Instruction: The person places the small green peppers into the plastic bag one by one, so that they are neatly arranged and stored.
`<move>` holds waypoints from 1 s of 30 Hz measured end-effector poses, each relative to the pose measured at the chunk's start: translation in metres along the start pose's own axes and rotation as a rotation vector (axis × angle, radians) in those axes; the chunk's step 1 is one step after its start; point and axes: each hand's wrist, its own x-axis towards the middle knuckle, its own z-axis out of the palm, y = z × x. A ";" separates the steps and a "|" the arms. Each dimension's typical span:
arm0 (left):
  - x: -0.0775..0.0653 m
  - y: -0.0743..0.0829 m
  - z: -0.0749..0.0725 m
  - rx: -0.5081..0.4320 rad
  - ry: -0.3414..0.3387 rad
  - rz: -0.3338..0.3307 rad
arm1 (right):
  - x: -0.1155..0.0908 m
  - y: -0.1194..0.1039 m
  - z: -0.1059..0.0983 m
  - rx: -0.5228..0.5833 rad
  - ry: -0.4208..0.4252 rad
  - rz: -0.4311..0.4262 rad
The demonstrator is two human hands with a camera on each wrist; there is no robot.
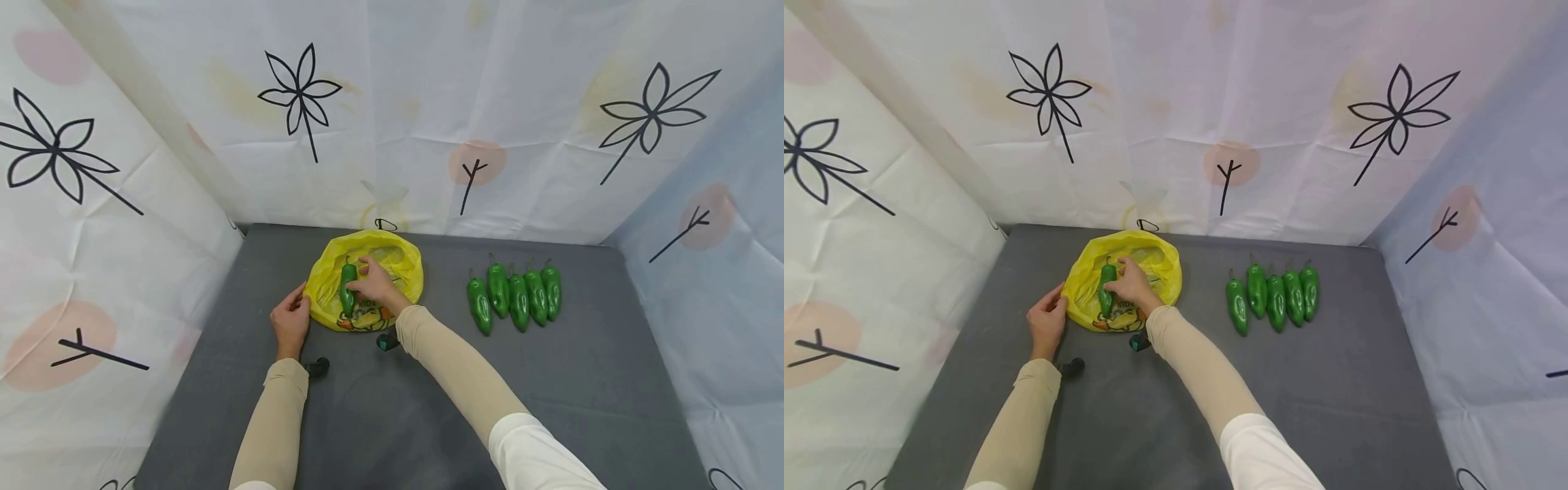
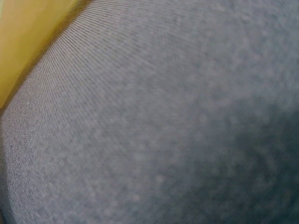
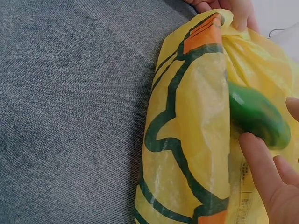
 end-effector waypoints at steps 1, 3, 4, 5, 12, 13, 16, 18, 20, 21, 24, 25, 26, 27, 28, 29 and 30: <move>0.000 0.000 0.000 0.002 -0.002 0.000 | 0.000 0.000 -0.001 0.000 0.000 0.000; 0.000 0.000 0.001 0.007 -0.002 -0.003 | -0.001 -0.001 -0.002 -0.003 -0.002 -0.004; 0.000 0.000 0.001 0.009 -0.001 -0.006 | -0.001 -0.001 -0.003 -0.006 -0.005 -0.006; 0.000 0.000 0.001 0.009 0.000 -0.010 | -0.002 -0.001 -0.004 -0.012 -0.007 -0.010; -0.002 0.002 0.001 0.014 0.006 -0.002 | -0.009 -0.005 -0.010 -0.225 -0.005 -0.079; -0.002 0.002 0.001 0.013 0.005 -0.003 | -0.010 -0.006 -0.012 -0.259 -0.003 -0.088; -0.002 0.004 0.000 0.005 0.001 -0.010 | -0.012 -0.008 -0.014 -0.312 -0.003 -0.109; -0.002 0.003 0.000 0.004 0.001 -0.016 | -0.013 -0.009 -0.015 -0.340 -0.004 -0.123; -0.002 0.002 0.000 0.006 0.000 -0.022 | -0.016 -0.009 -0.016 -0.359 -0.007 -0.137; -0.003 0.001 0.000 0.007 -0.001 -0.023 | -0.017 -0.009 -0.016 -0.370 -0.009 -0.148; -0.002 -0.002 0.000 0.011 0.004 -0.019 | -0.020 -0.009 -0.016 -0.459 -0.011 -0.182; -0.002 -0.002 0.000 0.008 0.004 -0.018 | -0.021 -0.009 -0.016 -0.492 -0.008 -0.196; -0.002 -0.002 0.000 0.009 0.006 -0.016 | -0.022 -0.010 -0.017 -0.527 -0.002 -0.207; -0.001 -0.001 0.000 0.008 0.007 -0.013 | -0.023 -0.011 -0.017 -0.568 0.004 -0.221; -0.001 0.000 0.000 0.009 0.009 -0.013 | -0.024 -0.011 -0.017 -0.611 0.015 -0.234; -0.001 0.000 0.000 0.010 0.009 -0.013 | -0.026 -0.012 -0.017 -0.646 0.027 -0.248; -0.001 0.001 0.000 0.011 0.009 -0.015 | -0.027 -0.012 -0.017 -0.680 0.041 -0.263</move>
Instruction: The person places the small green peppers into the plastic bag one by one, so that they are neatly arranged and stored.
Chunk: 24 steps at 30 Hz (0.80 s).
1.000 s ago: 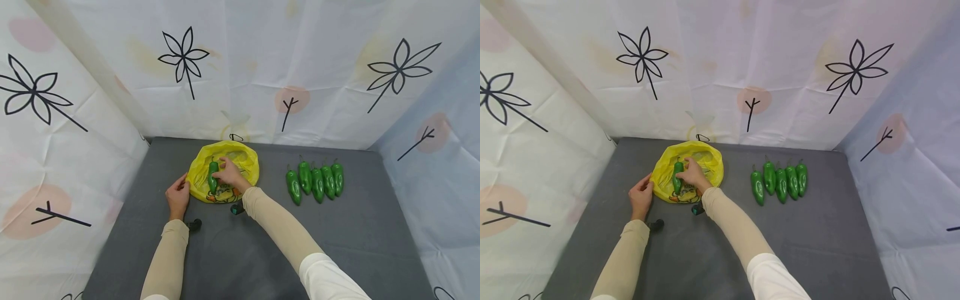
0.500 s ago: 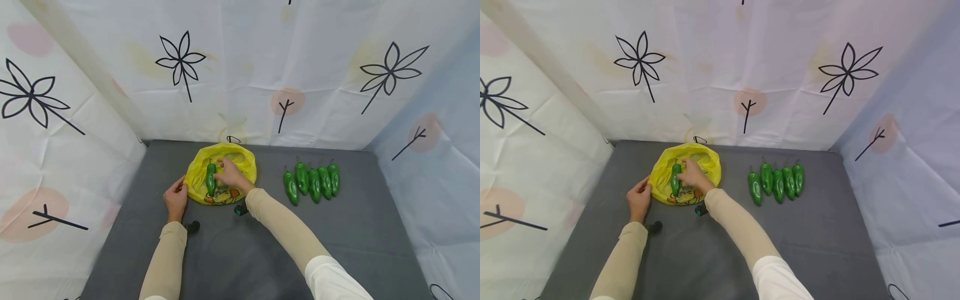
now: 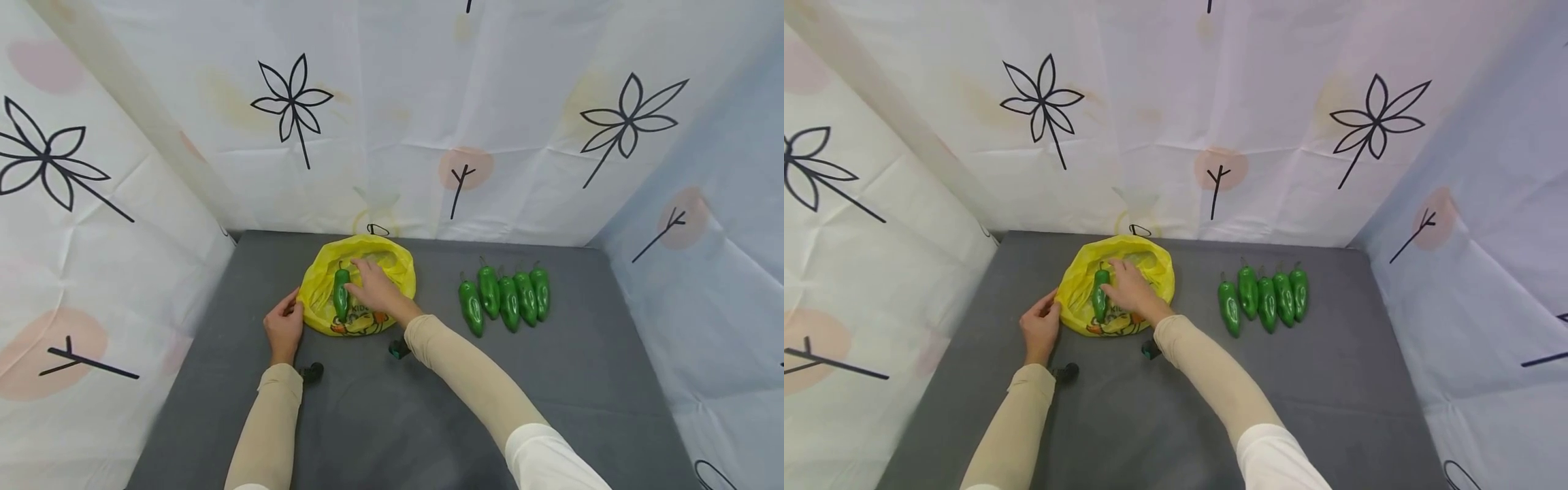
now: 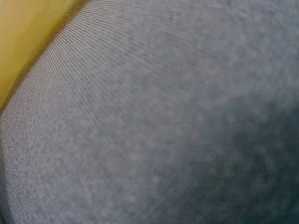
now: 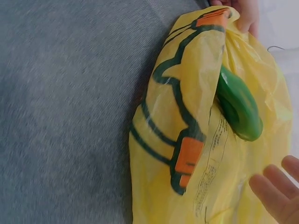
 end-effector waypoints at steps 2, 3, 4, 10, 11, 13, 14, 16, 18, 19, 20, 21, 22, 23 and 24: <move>0.000 0.001 0.001 0.004 -0.001 -0.004 | -0.003 0.000 -0.001 -0.073 0.027 -0.017; -0.001 0.001 0.001 0.005 -0.001 -0.007 | -0.005 0.000 -0.002 -0.114 0.041 -0.027; -0.001 0.001 0.001 0.010 0.001 -0.009 | -0.007 -0.001 -0.003 -0.143 0.055 -0.036; -0.002 0.001 0.003 0.017 0.013 -0.016 | -0.015 -0.001 -0.006 -0.323 0.116 -0.070; -0.002 0.001 0.003 0.016 0.013 -0.015 | -0.016 0.000 -0.005 -0.350 0.123 -0.074; -0.002 0.001 0.003 0.022 0.015 -0.010 | -0.018 0.002 -0.004 -0.407 0.136 -0.077; -0.002 0.001 0.003 0.022 0.016 -0.007 | -0.018 0.004 -0.004 -0.437 0.142 -0.076; -0.003 0.001 0.002 0.016 0.021 0.002 | -0.019 0.007 -0.003 -0.485 0.155 -0.072; -0.003 0.002 0.001 0.004 0.026 0.013 | -0.021 0.011 -0.002 -0.525 0.164 -0.056; -0.003 0.002 0.001 0.002 0.028 0.020 | -0.021 0.013 -0.001 -0.545 0.169 -0.046; -0.003 0.002 0.001 -0.001 0.031 0.027 | -0.022 0.014 -0.001 -0.554 0.173 -0.035; -0.002 0.002 0.001 0.001 0.034 0.032 | -0.023 0.016 -0.001 -0.555 0.177 -0.027; -0.001 0.002 0.001 0.003 0.036 0.036 | -0.023 0.018 -0.002 -0.565 0.181 -0.018; -0.001 0.002 0.001 0.002 0.038 0.039 | -0.024 0.019 -0.002 -0.567 0.185 -0.011; 0.000 0.002 0.001 0.003 0.041 0.042 | -0.025 0.021 -0.002 -0.572 0.193 -0.008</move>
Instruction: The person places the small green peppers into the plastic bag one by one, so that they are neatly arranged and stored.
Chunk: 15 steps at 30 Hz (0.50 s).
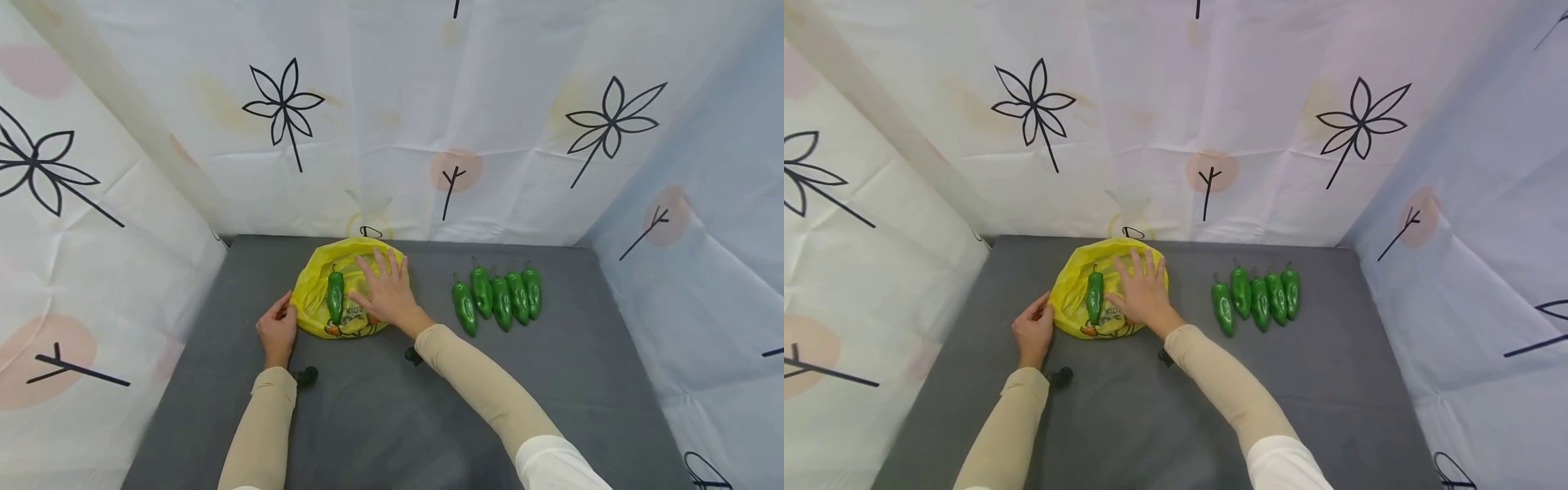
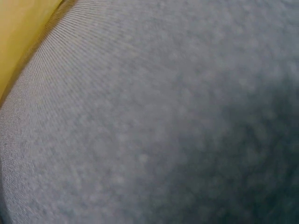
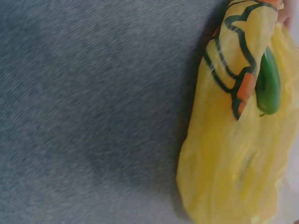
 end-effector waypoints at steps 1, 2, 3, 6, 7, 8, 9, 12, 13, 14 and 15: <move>0.000 0.000 0.000 0.004 0.002 0.002 | -0.001 0.001 0.001 -0.005 0.004 0.006; 0.001 0.000 0.000 0.000 0.004 0.004 | -0.002 0.003 0.001 -0.006 0.006 0.011; 0.001 0.000 0.000 -0.004 0.004 0.007 | -0.003 0.004 0.001 -0.004 0.009 0.016; 0.001 -0.002 0.000 -0.007 0.005 0.019 | -0.006 0.008 0.002 -0.010 0.002 0.030; 0.001 -0.002 0.000 -0.005 0.005 0.023 | -0.007 0.009 0.002 -0.011 -0.005 0.035; 0.001 -0.003 0.001 -0.006 0.005 0.026 | -0.008 0.011 0.002 -0.012 -0.009 0.038; 0.002 -0.004 0.001 -0.002 0.006 0.028 | -0.009 0.012 0.002 -0.017 -0.011 0.040; 0.001 -0.006 0.003 0.000 0.009 0.036 | -0.014 0.018 0.003 -0.037 -0.017 0.045; 0.001 -0.006 0.003 -0.001 0.010 0.039 | -0.015 0.019 0.003 -0.038 -0.016 0.047; 0.001 -0.006 0.003 -0.001 0.012 0.042 | -0.016 0.021 0.004 -0.043 -0.013 0.047; 0.001 -0.006 0.003 0.000 0.013 0.046 | -0.017 0.023 0.004 -0.050 -0.014 0.049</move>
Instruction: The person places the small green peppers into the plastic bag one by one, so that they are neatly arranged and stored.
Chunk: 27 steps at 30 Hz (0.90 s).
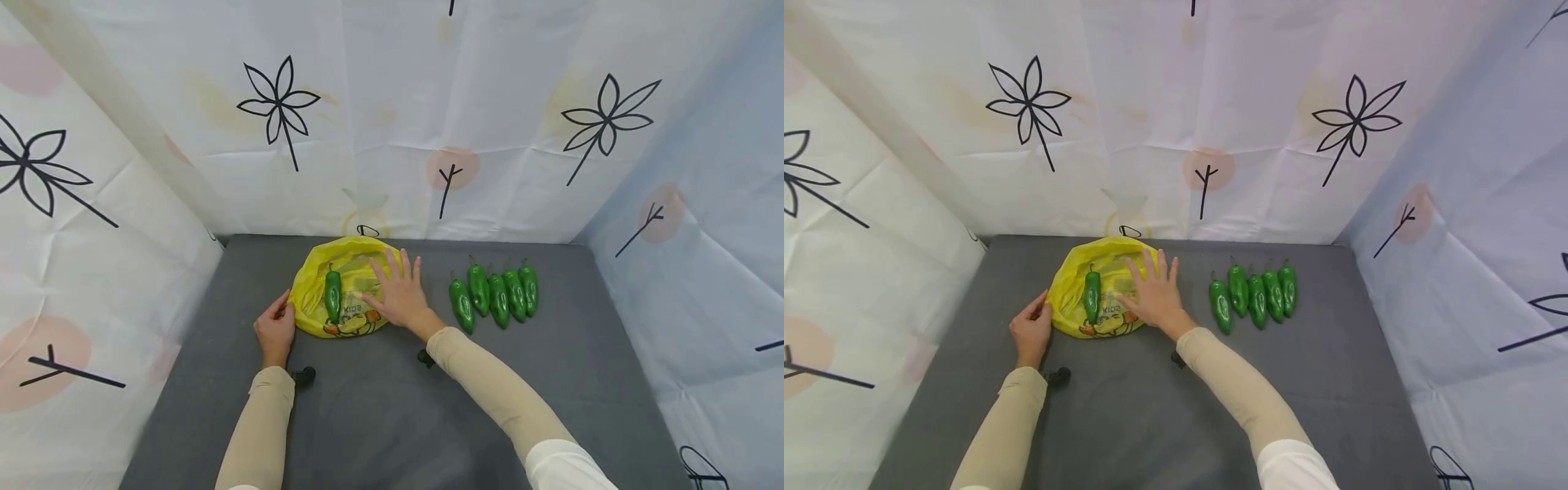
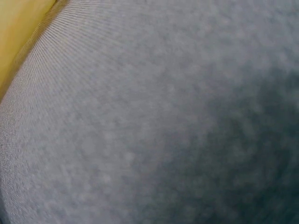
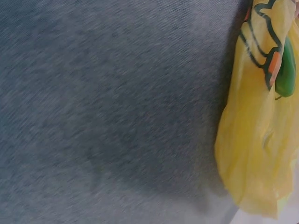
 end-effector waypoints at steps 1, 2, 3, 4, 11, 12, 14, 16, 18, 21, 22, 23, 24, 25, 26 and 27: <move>0.000 0.000 0.000 0.000 0.001 0.004 | -0.001 0.002 0.001 0.000 -0.001 0.003; 0.000 0.000 0.000 0.005 0.002 0.008 | -0.003 0.005 0.001 0.007 0.000 0.004; 0.000 0.001 0.001 0.007 0.003 0.013 | -0.004 0.007 0.002 0.007 0.004 0.005; 0.000 0.001 0.001 0.010 0.006 0.020 | -0.006 0.009 0.002 0.006 0.003 0.008; -0.001 0.003 0.002 -0.007 0.014 0.049 | -0.015 0.026 0.006 -0.009 0.009 0.035; -0.002 0.003 0.002 -0.009 0.013 0.050 | -0.017 0.028 0.007 -0.012 0.007 0.041; -0.001 0.003 0.002 -0.008 0.012 0.051 | -0.018 0.032 0.007 -0.013 0.006 0.051; -0.001 0.004 0.002 0.000 0.012 0.048 | -0.020 0.036 0.006 0.003 0.003 0.055; -0.002 0.004 0.002 0.007 0.011 0.042 | -0.022 0.040 0.006 0.019 0.005 0.056; -0.002 0.005 0.002 0.019 0.008 0.032 | -0.024 0.045 0.005 0.044 0.000 0.058; -0.003 0.006 0.002 0.018 0.007 0.029 | -0.025 0.046 0.005 0.042 -0.002 0.061; -0.003 0.005 0.002 0.019 0.007 0.029 | -0.026 0.047 0.005 0.043 -0.005 0.064; -0.002 0.005 0.002 0.022 0.007 0.029 | -0.027 0.049 0.005 0.040 -0.007 0.068; -0.002 0.005 0.002 0.022 0.007 0.031 | -0.027 0.050 0.006 0.035 -0.010 0.072; -0.002 0.004 0.002 0.024 0.007 0.034 | -0.029 0.052 0.006 0.030 -0.010 0.077; -0.002 0.004 0.002 0.025 0.007 0.037 | -0.030 0.053 0.007 0.027 0.000 0.079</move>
